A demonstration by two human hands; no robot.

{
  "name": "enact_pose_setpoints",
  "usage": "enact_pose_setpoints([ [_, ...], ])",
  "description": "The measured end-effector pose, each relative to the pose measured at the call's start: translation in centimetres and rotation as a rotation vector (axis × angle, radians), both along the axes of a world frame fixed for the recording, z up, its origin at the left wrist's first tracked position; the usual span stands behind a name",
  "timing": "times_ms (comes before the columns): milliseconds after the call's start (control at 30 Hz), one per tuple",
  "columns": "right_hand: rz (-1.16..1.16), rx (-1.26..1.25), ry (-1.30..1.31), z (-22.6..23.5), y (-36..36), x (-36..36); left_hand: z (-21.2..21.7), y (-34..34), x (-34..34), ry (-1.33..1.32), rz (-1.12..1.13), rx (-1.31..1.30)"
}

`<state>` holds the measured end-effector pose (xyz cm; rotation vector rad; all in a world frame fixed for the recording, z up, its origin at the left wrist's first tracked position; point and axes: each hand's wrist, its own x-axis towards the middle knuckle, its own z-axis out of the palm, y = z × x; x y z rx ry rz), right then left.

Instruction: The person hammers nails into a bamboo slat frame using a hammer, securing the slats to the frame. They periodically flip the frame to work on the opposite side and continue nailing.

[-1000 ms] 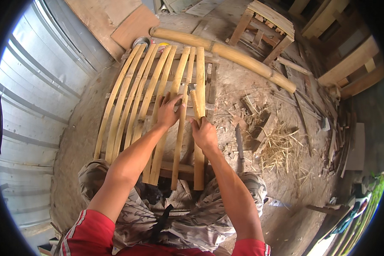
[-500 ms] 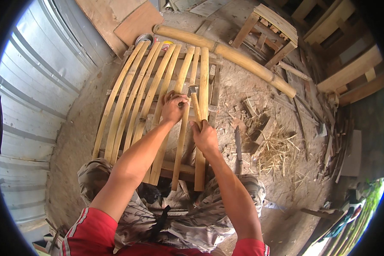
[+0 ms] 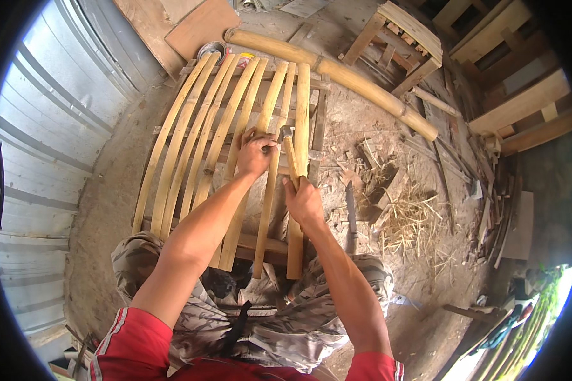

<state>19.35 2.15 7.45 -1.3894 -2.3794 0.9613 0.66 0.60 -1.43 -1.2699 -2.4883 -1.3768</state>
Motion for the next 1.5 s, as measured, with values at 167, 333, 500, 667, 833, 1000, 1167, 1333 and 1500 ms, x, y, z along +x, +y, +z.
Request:
enact_pose_setpoints([
  [167, 0.064, -0.027, -0.005, 1.1, -0.2, -0.5, -0.6, -0.2, -0.7, -0.098, -0.032, 0.029],
  [333, 0.014, -0.073, 0.04, 2.3, -0.4, -0.8, 0.1, -0.5, 0.1, -0.026, -0.005, 0.024],
  [500, 0.066, 0.005, -0.041, -0.4, 0.3, -0.3, 0.6, -0.4, -0.4, -0.035, -0.041, -0.04],
  [667, 0.002, -0.017, 0.068, 2.1, -0.4, -0.8, 0.6, -1.0, -0.2, 0.001, -0.05, -0.001],
  [833, -0.046, -0.05, 0.156, 1.7, 0.1, -0.3, 1.1, -1.0, 0.0, 0.077, -0.07, -0.087],
  [1000, -0.018, 0.004, 0.141, -0.6, 1.2, 0.3, 2.8, -0.9, 1.3, 0.199, -0.099, -0.35],
  [1167, -0.059, -0.041, 0.097, -0.2, 1.1, -0.2, 2.0, -2.8, 1.9, 0.282, -0.088, -0.435],
  [1333, -0.071, -0.051, 0.181, 0.0, 1.0, -0.7, 3.4, -3.3, 2.9, 0.185, -0.037, -0.674],
  [1500, -0.04, -0.042, 0.197, 0.3, 0.9, 0.3, 4.6, -3.5, 2.6, 0.154, -0.124, -0.74],
])
